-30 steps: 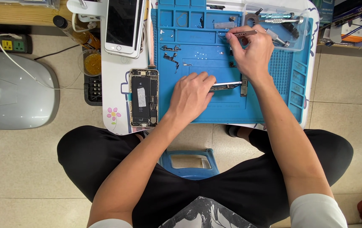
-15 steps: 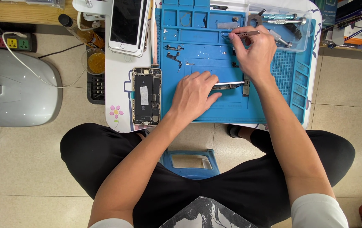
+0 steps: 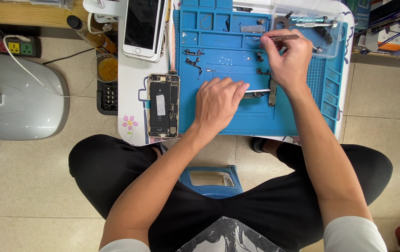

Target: Repairing a mobile phone motherboard and internal components at a workbench.

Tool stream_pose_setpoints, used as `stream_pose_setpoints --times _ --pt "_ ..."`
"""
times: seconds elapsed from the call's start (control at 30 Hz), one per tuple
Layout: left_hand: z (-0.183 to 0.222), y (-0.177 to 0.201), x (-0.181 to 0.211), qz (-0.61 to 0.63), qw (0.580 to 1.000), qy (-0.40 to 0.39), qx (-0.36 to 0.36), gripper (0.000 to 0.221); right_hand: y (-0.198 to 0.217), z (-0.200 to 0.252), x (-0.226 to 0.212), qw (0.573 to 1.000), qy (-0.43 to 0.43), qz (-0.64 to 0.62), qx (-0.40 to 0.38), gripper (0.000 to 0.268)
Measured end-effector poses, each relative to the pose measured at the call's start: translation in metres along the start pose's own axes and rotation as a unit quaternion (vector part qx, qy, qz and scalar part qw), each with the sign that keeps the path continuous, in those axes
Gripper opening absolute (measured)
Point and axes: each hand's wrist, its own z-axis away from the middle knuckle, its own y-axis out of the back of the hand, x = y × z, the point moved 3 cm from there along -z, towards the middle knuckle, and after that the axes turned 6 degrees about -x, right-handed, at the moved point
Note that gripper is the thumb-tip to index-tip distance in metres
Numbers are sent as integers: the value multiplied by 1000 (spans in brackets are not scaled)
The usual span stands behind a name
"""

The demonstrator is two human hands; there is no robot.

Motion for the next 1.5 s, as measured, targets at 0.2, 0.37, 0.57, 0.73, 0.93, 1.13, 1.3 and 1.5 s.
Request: stream_pose_setpoints --times 0.2,0.37,0.57,0.73,0.93,1.13,1.3,1.5 --pt "-1 -2 2 69 996 41 27 24 44 12 -44 991 -71 -103 -40 8" --pt "4 -9 -7 100 992 6 74 20 53 59 -48 976 -154 -146 -41 8" --pt "9 -13 -7 127 987 -46 87 13 47 76 -53 962 -188 -189 -54 5" --pt "9 -16 -10 168 981 -66 73 13 48 74 -59 959 -192 -200 -68 5" --pt "9 -17 -17 209 974 -79 27 13 49 73 -62 955 -186 -217 -77 7" --pt "9 -8 -14 229 971 -71 9 13 49 72 -62 952 -193 -224 -84 8" --pt "7 -7 -14 253 965 -65 9 11 51 77 -49 943 -191 -263 -73 11" --pt "4 -6 -15 257 965 -59 8 9 55 74 -57 971 -96 -215 -36 14"
